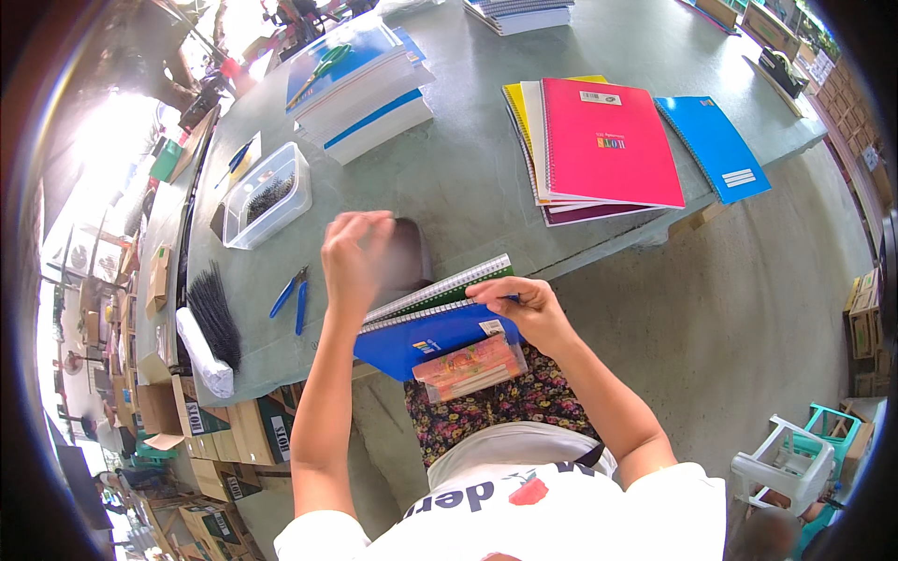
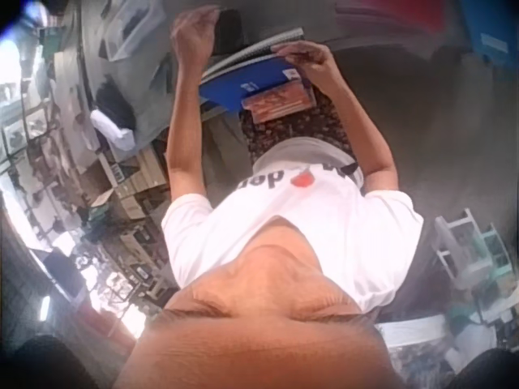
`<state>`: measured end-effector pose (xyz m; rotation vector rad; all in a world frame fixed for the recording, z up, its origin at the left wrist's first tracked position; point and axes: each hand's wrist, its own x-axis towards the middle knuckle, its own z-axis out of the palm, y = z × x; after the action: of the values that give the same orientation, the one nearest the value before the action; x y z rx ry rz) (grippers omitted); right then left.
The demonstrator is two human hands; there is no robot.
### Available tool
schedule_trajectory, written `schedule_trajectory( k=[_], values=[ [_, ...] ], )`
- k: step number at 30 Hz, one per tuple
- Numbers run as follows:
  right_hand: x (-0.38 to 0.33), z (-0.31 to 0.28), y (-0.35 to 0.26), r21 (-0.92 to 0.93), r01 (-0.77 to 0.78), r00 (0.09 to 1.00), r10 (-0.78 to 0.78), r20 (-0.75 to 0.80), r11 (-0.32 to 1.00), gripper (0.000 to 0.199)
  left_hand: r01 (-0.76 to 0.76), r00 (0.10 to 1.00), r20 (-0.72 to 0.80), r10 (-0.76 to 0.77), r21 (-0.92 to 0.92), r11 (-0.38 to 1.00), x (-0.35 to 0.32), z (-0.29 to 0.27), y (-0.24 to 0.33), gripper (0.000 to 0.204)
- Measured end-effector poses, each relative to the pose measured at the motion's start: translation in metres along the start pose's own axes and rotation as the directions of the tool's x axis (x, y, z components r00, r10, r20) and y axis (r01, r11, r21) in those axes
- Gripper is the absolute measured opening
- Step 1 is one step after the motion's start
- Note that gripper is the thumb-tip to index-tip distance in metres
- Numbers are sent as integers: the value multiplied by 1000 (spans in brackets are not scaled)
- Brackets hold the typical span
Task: The person assembles spiral notebooks by threading a plastic spine through the pre-punched holes and trimming the ends with pliers before stacking them.
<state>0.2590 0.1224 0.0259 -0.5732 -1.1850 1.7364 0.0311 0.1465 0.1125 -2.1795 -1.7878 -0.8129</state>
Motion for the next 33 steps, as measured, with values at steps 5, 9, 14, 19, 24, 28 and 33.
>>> schedule_trajectory(
  k=[5, 9, 14, 19, 24, 28, 33],
  values=[
    [-5, -4, -7, 118, -35, 999, 35, -5, 992, 19, -64, 857, 482, 182, -252, 966, -39, -17, 73, 19],
    [-9, -3, -1, -61, -130, 991, 129, -19, 990, 27, 13, 786, 605, 130, -227, 974, -38, -13, 69, 23],
    [-16, -13, 0, -48, -156, 975, 146, -167, 987, 12, 77, 879, 459, 130, -405, 911, -31, 6, 78, 26],
    [-20, -8, -3, -468, -129, 988, 71, -139, 874, 13, 27, 898, 374, 233, -574, 818, -41, 28, 85, 21],
    [-27, 16, -25, -832, -93, 983, -82, -164, 547, 6, 165, 909, 393, 136, -641, 750, -42, 20, 85, 11],
    [-23, 13, -16, -796, -88, 979, -96, -180, 598, 14, 90, 890, 425, 167, -521, 849, -33, 14, 80, 15],
    [12, 13, -56, -605, -212, 974, 213, -71, 767, 26, 312, 914, 343, -216, -256, 915, -16, -27, -54, 81]
  ],
)
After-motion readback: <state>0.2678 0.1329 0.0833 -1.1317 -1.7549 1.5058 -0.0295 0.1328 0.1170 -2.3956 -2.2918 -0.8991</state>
